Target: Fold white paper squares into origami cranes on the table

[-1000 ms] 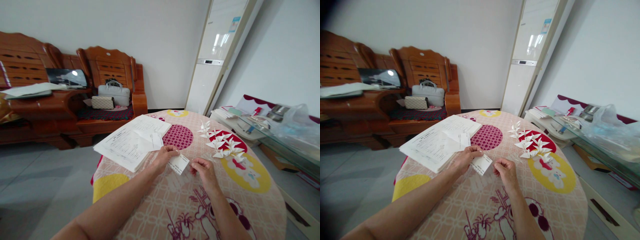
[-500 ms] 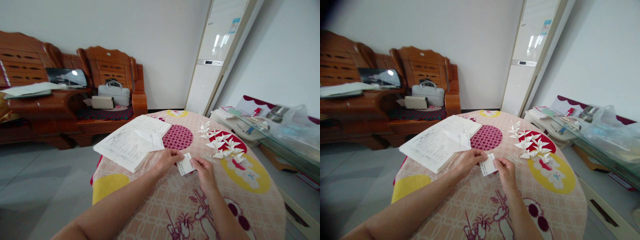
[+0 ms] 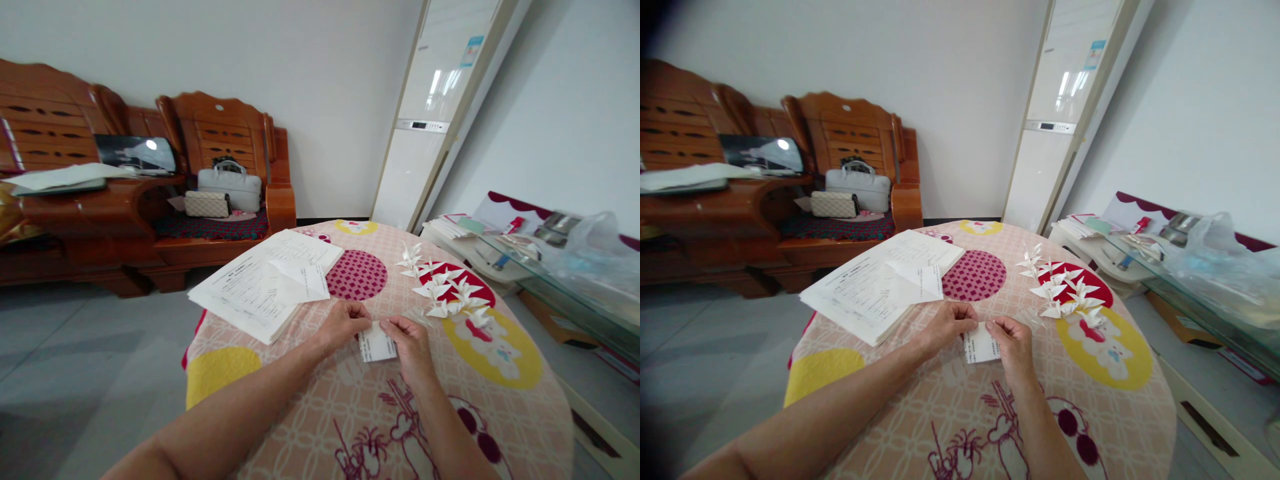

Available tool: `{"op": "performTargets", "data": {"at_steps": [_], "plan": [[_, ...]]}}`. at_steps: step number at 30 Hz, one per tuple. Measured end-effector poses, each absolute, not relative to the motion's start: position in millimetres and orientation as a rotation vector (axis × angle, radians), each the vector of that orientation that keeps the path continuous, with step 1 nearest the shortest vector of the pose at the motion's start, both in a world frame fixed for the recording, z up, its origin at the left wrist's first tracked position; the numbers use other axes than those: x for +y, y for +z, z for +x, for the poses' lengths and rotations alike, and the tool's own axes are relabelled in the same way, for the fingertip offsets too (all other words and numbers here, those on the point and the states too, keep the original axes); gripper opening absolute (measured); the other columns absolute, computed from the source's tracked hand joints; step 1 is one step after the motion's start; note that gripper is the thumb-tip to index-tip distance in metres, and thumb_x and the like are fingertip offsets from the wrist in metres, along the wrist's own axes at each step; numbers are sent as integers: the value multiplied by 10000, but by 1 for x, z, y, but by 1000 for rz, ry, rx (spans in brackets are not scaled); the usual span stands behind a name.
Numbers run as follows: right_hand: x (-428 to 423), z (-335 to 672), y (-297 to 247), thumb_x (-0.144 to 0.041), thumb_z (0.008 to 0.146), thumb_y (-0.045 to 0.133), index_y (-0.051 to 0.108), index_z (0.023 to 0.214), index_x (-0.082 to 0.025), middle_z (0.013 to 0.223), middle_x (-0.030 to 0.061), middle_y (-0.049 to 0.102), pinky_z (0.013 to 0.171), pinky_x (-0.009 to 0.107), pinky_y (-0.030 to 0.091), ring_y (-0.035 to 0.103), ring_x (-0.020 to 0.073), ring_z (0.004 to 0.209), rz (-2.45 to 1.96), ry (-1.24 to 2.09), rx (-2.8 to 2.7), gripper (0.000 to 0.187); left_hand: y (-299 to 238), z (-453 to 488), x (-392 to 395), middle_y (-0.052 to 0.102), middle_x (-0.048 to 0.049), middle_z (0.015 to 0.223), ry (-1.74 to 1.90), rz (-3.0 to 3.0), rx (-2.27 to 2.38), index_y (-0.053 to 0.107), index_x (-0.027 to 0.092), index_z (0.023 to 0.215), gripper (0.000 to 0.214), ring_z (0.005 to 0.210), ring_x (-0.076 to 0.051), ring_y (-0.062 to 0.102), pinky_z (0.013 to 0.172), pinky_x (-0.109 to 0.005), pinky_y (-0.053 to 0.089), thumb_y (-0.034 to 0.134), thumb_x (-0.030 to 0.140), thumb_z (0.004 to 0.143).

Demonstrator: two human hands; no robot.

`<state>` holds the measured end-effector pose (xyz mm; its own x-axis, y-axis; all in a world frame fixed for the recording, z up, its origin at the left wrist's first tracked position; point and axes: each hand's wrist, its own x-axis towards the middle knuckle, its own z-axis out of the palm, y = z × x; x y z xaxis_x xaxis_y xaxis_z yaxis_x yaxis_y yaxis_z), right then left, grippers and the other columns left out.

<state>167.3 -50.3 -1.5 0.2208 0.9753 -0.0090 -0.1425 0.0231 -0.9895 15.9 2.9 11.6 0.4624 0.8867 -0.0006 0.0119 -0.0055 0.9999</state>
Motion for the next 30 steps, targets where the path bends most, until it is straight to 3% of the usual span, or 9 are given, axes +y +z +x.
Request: {"op": "performTargets", "data": {"at_steps": [7, 11, 14, 22, 30], "plan": [[-47, 176, -7, -294, 631, 778, 695, 640, -159, 536, -33, 595, 465, 211, 382, 479, 94, 477, -1129, 1068, -778, 159, 10, 8, 9, 499, 27, 490, 879, 1360, 840, 566, 131, 597, 75, 444, -82, 468, 456, -198, 363, 574, 189, 645], [-45, 174, -6, -285, 607, 793, 702, 627, -162, 575, -19, 639, 503, 222, 425, 520, 106, 511, -1086, 1086, -684, 154, 11, 11, 6, 595, -23, 634, 819, 1269, 856, 610, 116, 677, 231, 536, -110, 551, 527, -233, 461, 620, 342, 718], [-44, 171, -5, -288, 607, 792, 707, 628, -160, 574, -9, 648, 499, 235, 438, 533, 116, 506, -1069, 1104, -686, 155, 7, 18, 0, 601, -22, 632, 677, 1284, 817, 633, 98, 714, 344, 523, -106, 536, 513, -231, 450, 703, 431, 660], [-44, 175, -7, -295, 576, 803, 697, 629, -150, 559, -6, 645, 465, 239, 419, 524, 115, 474, -1054, 1098, -565, 187, 5, 25, -6, 566, 14, 498, 613, 1273, 858, 558, 131, 592, 295, 454, -100, 534, 466, -213, 430, 724, 372, 624], [-43, 177, -10, -290, 563, 806, 694, 638, -151, 567, -2, 657, 468, 246, 409, 525, 121, 469, -1089, 1066, -524, 193, 12, 15, -4, 568, 19, 500, 551, 1330, 813, 551, 134, 580, 259, 449, -91, 529, 451, -202, 427, 697, 334, 657]]}}
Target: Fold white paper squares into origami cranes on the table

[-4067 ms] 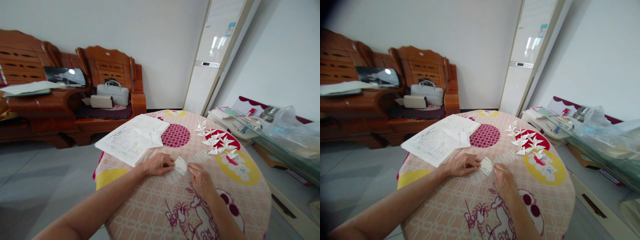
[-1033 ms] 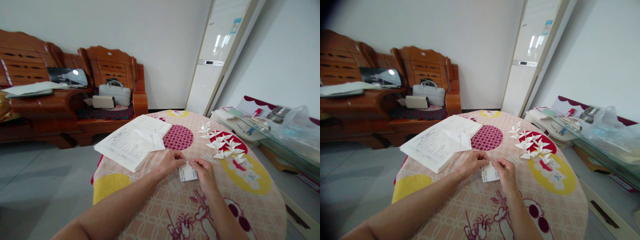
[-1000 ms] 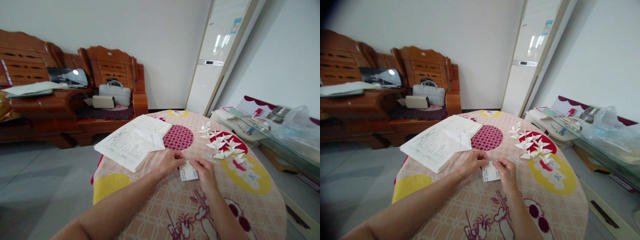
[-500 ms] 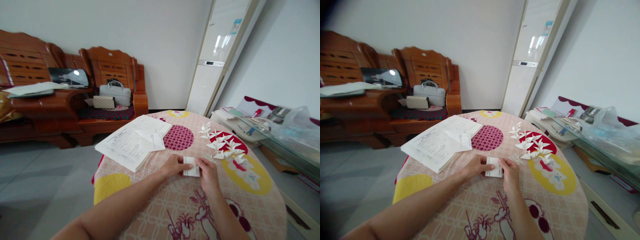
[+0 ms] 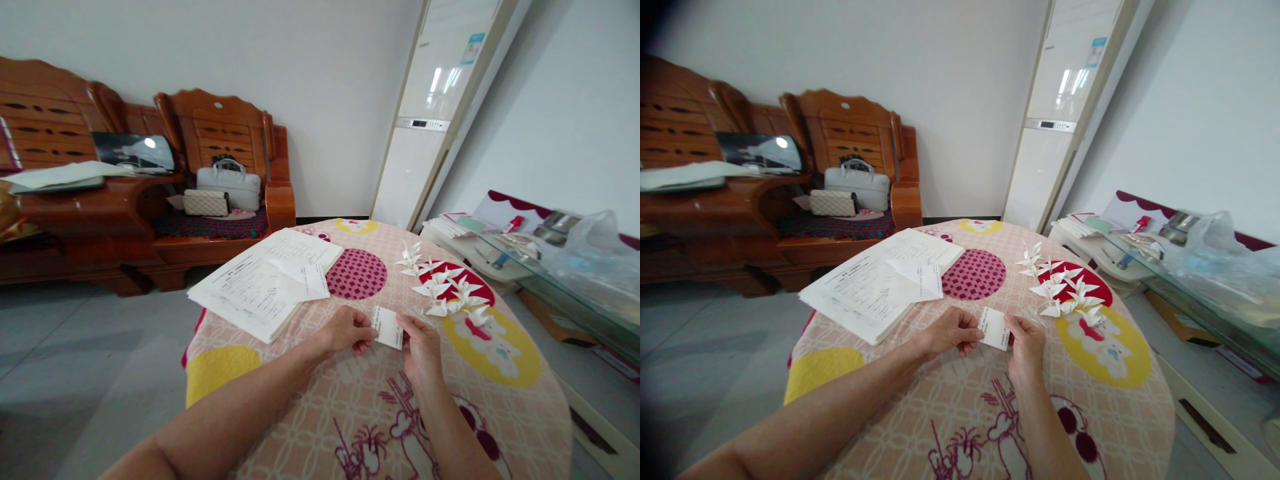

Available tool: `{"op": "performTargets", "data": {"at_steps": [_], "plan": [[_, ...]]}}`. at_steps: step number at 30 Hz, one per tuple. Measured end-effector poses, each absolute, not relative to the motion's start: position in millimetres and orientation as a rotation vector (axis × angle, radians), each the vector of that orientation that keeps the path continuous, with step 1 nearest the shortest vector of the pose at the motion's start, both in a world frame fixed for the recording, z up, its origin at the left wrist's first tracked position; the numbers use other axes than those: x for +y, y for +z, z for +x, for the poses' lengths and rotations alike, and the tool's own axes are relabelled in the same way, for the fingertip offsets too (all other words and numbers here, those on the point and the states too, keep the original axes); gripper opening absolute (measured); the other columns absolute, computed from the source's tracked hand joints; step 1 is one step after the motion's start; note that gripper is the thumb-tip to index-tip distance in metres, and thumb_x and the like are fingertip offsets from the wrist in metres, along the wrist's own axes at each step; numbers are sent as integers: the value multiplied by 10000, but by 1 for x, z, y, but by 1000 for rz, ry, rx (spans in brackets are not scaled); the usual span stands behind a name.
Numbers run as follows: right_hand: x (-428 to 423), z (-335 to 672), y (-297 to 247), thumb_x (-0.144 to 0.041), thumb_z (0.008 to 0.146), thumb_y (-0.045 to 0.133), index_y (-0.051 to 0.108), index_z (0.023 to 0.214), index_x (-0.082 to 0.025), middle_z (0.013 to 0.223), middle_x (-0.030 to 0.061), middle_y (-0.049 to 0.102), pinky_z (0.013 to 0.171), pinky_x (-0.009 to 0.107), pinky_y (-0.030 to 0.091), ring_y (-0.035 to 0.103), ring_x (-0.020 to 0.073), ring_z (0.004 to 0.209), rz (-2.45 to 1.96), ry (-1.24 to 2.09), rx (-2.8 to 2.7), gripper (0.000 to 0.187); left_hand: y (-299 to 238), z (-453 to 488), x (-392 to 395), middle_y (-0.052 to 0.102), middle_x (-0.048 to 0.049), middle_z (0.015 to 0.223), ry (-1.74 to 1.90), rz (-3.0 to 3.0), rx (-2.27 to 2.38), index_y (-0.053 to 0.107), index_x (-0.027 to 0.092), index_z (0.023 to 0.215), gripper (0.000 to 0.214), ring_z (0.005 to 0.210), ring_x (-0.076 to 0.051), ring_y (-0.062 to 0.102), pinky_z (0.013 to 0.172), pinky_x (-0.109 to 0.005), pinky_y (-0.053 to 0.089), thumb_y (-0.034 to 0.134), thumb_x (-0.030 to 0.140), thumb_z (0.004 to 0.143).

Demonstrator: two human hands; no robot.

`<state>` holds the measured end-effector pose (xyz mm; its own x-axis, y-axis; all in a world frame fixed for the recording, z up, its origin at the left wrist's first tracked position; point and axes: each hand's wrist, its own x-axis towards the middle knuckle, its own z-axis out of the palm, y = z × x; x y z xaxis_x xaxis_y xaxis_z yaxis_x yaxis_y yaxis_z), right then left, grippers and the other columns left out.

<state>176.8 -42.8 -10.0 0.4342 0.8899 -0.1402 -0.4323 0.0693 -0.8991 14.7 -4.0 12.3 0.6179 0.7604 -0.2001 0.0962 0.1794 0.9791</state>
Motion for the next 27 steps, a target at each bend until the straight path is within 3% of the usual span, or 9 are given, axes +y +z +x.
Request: {"op": "performTargets", "data": {"at_steps": [12, 19, 27], "plan": [[-42, 179, -12, -324, 586, 796, 690, 655, -160, 592, 9, 686, 481, 270, 421, 573, 149, 485, -1136, 1079, -550, 207, 13, 9, -2, 568, 18, 548, 539, 1348, 733, 552, 129, 633, 317, 479, -90, 527, 487, -213, 429, 696, 400, 711], [-42, 179, -8, -322, 583, 799, 671, 602, -147, 517, 1, 649, 407, 237, 351, 498, 111, 414, -1137, 1040, -580, 218, 11, 5, 5, 566, 10, 577, 644, 1382, 735, 572, 121, 663, 309, 496, -83, 518, 504, -209, 436, 653, 410, 739], [-46, 182, -3, -340, 565, 796, 658, 593, -130, 493, 18, 634, 334, 198, 358, 504, 101, 369, -1233, 1178, -672, 253, 11, -10, 18, 584, 10, 589, 591, 1415, 754, 586, 131, 671, 289, 497, -84, 528, 521, -208, 455, 652, 403, 743]]}}
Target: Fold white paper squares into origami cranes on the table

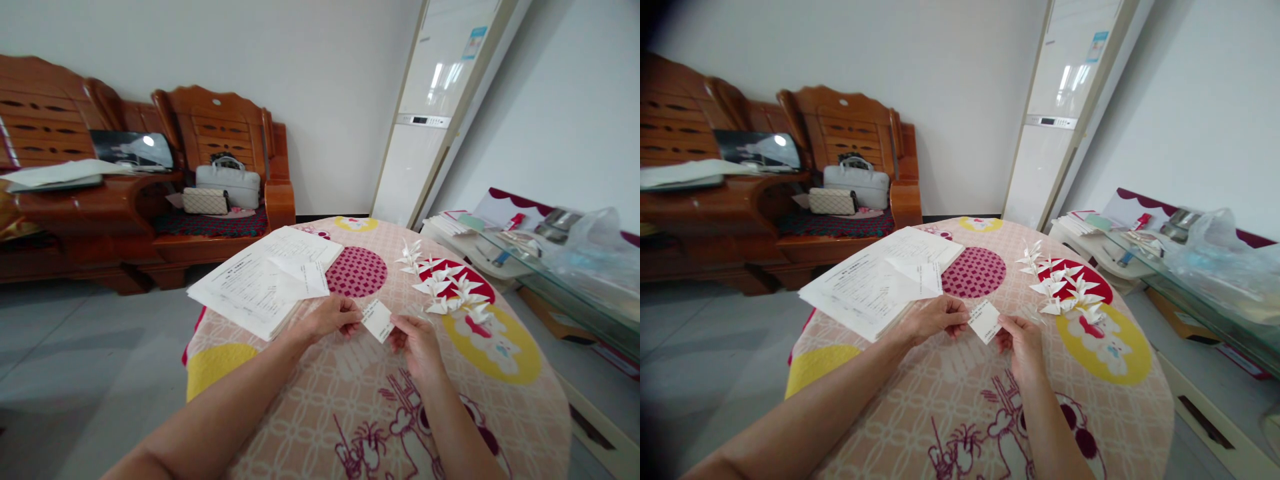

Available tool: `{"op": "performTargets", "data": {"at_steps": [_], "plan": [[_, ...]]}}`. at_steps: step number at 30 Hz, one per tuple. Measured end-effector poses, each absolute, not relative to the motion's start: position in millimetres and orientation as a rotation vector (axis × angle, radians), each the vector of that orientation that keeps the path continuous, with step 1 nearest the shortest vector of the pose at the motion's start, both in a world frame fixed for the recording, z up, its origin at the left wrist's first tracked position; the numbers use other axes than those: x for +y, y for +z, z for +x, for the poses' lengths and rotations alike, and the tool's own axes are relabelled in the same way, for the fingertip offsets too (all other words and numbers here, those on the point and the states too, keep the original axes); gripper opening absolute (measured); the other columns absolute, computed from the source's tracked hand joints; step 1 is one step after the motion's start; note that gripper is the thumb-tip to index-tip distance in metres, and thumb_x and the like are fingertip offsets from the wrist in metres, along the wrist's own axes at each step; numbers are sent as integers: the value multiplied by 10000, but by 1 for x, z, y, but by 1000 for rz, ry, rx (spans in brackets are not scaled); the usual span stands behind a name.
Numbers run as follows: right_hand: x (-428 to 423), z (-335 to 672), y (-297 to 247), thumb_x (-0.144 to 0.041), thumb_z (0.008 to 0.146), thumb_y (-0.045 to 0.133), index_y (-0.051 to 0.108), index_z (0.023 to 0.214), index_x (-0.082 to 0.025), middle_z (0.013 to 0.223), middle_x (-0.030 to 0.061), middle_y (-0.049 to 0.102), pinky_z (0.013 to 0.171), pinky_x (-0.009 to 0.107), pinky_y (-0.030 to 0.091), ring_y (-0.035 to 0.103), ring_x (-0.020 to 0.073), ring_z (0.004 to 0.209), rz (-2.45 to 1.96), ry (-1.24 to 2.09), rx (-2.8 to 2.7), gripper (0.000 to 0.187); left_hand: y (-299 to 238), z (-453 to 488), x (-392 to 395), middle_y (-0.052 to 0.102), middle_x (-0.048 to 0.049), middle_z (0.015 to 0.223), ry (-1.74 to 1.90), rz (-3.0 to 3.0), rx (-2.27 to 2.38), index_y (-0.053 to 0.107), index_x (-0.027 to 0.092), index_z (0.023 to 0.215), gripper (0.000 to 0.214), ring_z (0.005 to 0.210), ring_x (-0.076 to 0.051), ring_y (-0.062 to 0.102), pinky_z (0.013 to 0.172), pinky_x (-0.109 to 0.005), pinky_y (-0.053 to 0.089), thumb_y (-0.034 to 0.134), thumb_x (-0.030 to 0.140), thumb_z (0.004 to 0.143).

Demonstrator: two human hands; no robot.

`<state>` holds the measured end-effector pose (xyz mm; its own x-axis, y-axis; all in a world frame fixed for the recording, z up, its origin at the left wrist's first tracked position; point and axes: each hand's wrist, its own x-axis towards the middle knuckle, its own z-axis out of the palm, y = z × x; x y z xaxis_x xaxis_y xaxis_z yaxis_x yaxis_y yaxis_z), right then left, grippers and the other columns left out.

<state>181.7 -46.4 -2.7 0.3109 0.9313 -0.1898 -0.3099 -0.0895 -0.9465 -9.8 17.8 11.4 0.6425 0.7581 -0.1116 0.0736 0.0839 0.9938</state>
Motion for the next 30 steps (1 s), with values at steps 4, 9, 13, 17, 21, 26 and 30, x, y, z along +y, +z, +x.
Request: {"op": "performTargets", "data": {"at_steps": [4, 9, 13, 17, 21, 26, 30], "plan": [[-50, 186, -4, -360, 594, 752, 636, 597, -132, 510, 29, 639, 279, 168, 298, 514, 99, 355, -1393, 1217, -777, 255, 8, -15, 25, 592, 2, 549, 538, 1491, 859, 572, 140, 614, 249, 471, -99, 539, 491, -208, 438, 644, 353, 722], [-50, 187, -9, -389, 685, 643, 599, 570, -161, 456, -9, 582, 263, 177, 218, 450, 90, 298, -1626, 1065, -1004, 259, 4, -15, 23, 550, 30, 459, 473, 1653, 1051, 559, 170, 564, 178, 409, -97, 502, 439, -188, 367, 572, 256, 720], [-46, 187, -11, -361, 718, 598, 574, 484, -184, 375, -18, 525, 345, 222, 287, 428, 101, 298, -1765, 832, -1223, 294, 3, -11, 19, 529, 26, 437, 499, 1901, 1165, 571, 169, 521, 188, 409, -92, 460, 447, -197, 300, 539, 207, 702], [-43, 188, -13, -313, 730, 587, 567, 449, -195, 383, 6, 535, 439, 248, 291, 474, 127, 408, -1833, 513, -1443, 306, 2, -6, 18, 541, 14, 455, 556, 2080, 1279, 590, 161, 497, 152, 458, -98, 439, 493, -219, 278, 563, 178, 646], [-40, 190, -17, -319, 790, 534, 617, 540, -184, 467, 25, 592, 479, 253, 286, 495, 138, 476, -1872, 365, -1568, 296, 1, -5, 18, 559, 5, 480, 560, 2135, 1300, 602, 164, 497, 147, 483, -108, 438, 516, -232, 280, 565, 182, 638], [-36, 191, -20, -311, 824, 517, 649, 605, -174, 552, 44, 641, 517, 252, 304, 530, 146, 527, -1891, 323, -1621, 290, 1, -6, 16, 504, 14, 441, 481, 2175, 1271, 583, 167, 467, 167, 467, -110, 412, 534, -240, 287, 562, 163, 633], [-35, 189, -19, -289, 827, 533, 683, 688, -170, 668, 81, 696, 561, 262, 332, 598, 178, 618, -1946, 308, -1686, 237, 2, -5, 11, 488, 3, 472, 475, 2279, 1308, 566, 169, 500, 135, 500, -128, 429, 566, -254, 301, 563, 138, 631]]}}
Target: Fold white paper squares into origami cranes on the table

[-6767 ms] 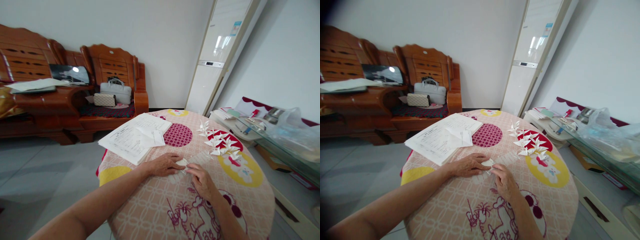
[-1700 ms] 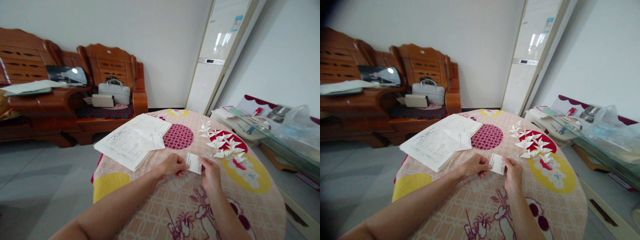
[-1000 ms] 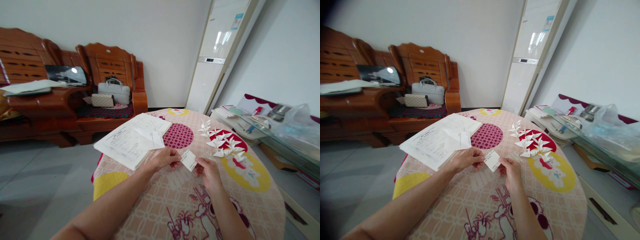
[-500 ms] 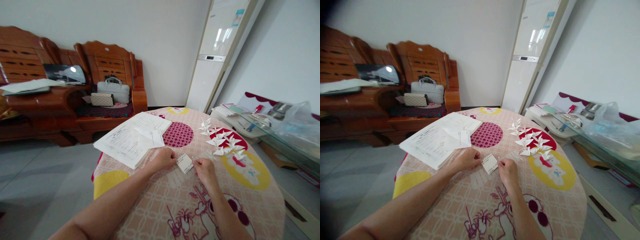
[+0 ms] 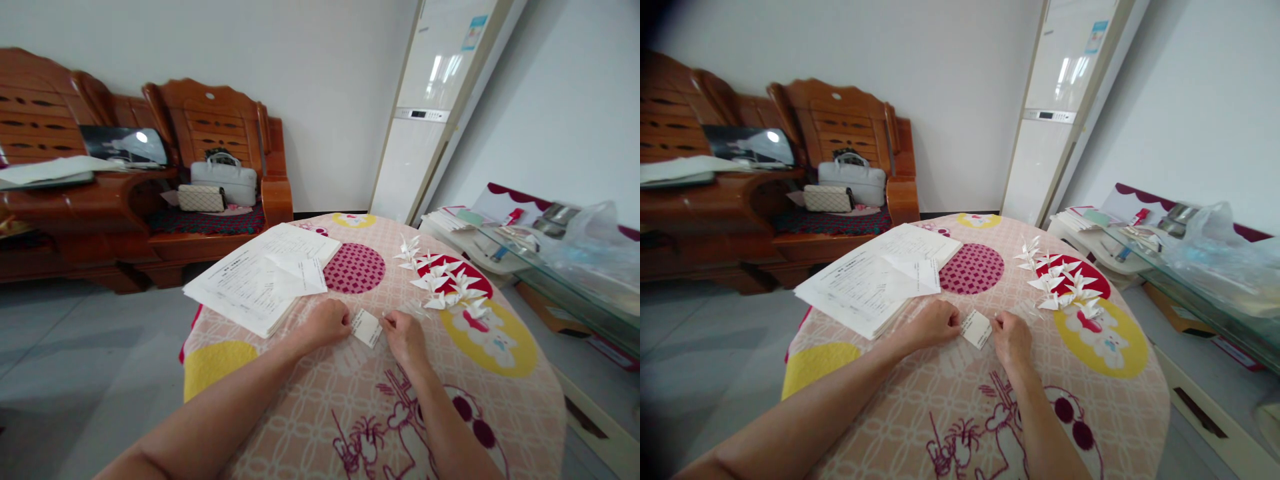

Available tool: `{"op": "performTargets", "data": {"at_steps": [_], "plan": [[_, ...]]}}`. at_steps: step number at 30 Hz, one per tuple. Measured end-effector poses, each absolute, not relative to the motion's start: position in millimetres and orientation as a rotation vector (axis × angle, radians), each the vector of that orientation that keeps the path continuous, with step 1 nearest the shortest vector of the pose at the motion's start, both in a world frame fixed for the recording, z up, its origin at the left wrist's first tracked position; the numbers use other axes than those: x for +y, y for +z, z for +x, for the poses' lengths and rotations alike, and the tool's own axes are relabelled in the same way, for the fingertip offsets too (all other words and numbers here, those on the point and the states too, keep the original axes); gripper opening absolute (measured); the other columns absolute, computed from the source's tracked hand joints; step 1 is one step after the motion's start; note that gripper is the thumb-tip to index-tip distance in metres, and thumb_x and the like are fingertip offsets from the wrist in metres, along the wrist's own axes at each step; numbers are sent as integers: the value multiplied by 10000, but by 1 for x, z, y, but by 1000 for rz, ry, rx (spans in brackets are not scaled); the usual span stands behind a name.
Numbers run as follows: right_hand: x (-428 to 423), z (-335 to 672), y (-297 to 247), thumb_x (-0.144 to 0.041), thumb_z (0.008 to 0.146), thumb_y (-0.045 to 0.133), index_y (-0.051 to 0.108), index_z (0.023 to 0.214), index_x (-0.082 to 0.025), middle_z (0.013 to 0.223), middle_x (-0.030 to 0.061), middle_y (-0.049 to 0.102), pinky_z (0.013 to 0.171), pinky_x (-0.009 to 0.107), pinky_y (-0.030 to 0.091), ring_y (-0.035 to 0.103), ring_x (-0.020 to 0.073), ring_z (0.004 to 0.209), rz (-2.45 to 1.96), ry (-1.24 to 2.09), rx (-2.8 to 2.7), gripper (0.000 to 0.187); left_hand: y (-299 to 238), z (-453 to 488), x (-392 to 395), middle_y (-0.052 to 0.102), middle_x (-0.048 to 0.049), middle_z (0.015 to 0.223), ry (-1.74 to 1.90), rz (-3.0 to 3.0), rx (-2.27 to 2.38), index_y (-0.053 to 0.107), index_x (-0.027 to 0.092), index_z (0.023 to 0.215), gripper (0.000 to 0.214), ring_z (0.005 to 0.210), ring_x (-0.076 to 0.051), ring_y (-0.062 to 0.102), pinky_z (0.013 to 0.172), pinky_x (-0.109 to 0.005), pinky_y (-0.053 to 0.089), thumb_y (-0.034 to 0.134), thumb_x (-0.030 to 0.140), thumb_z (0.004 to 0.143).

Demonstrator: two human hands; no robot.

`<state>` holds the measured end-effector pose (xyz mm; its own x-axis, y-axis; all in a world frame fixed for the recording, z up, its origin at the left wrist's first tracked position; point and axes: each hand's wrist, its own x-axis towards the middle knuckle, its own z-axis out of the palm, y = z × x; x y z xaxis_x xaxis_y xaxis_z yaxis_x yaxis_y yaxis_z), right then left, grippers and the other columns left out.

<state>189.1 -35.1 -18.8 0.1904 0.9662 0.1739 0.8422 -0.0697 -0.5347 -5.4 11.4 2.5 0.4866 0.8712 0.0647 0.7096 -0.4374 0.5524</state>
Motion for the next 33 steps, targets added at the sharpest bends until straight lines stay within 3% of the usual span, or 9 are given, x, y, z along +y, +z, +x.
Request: {"op": "performTargets", "data": {"at_steps": [3, 7, 12, 18, 27, 33], "plan": [[-35, 188, -17, -265, 819, 551, 699, 774, -167, 750, 97, 721, 599, 266, 362, 642, 202, 699, -1962, 329, -1666, 183, 3, -5, 8, 583, -31, 631, 545, 2384, 1271, 611, 167, 657, 76, 614, -165, 511, 623, -265, 347, 564, 111, 638], [-37, 187, -13, -228, 806, 556, 700, 777, -173, 744, 84, 723, 605, 265, 381, 654, 202, 699, -1921, 363, -1680, 158, 1, -3, 7, 640, -71, 925, 560, 2487, 837, 628, 157, 887, 340, 884, -195, 578, 769, -258, 408, 486, -3, 623], [-41, 191, -12, -210, 794, 547, 734, 784, -183, 766, 75, 738, 633, 267, 420, 664, 203, 714, -1760, 427, -1785, 189, 3, -2, 8, 637, -89, 1030, 446, 2517, 583, 641, 152, 984, 369, 983, -205, 580, 866, -271, 427, 504, -11, 684], [-46, 198, -10, -146, 747, 517, 775, 891, -171, 827, 92, 759, 642, 268, 455, 689, 208, 727, -1650, 665, -1880, 297, 10, -7, 14, 650, -77, 1006, 407, 2539, 496, 672, 156, 989, 209, 981, -196, 594, 872, -272, 438, 647, 125, 784], [-49, 200, -3, -176, 738, 551, 763, 928, -149, 688, 55, 717, 567, 246, 401, 618, 168, 602, -1654, 655, -1949, 287, 6, -5, 15, 662, -69, 905, 469, 2594, 445, 692, 149, 940, 121, 860, -156, 605, 769, -235, 435, 612, 204, 867], [-49, 204, -8, -178, 727, 569, 751, 966, -137, 643, 40, 674, 526, 230, 360, 568, 147, 561, -1661, 661, -1955, 303, 8, -4, 14, 669, -65, 875, 489, 2554, 477, 703, 144, 919, 108, 841, -149, 616, 756, -218, 431, 630, 187, 853]]}}
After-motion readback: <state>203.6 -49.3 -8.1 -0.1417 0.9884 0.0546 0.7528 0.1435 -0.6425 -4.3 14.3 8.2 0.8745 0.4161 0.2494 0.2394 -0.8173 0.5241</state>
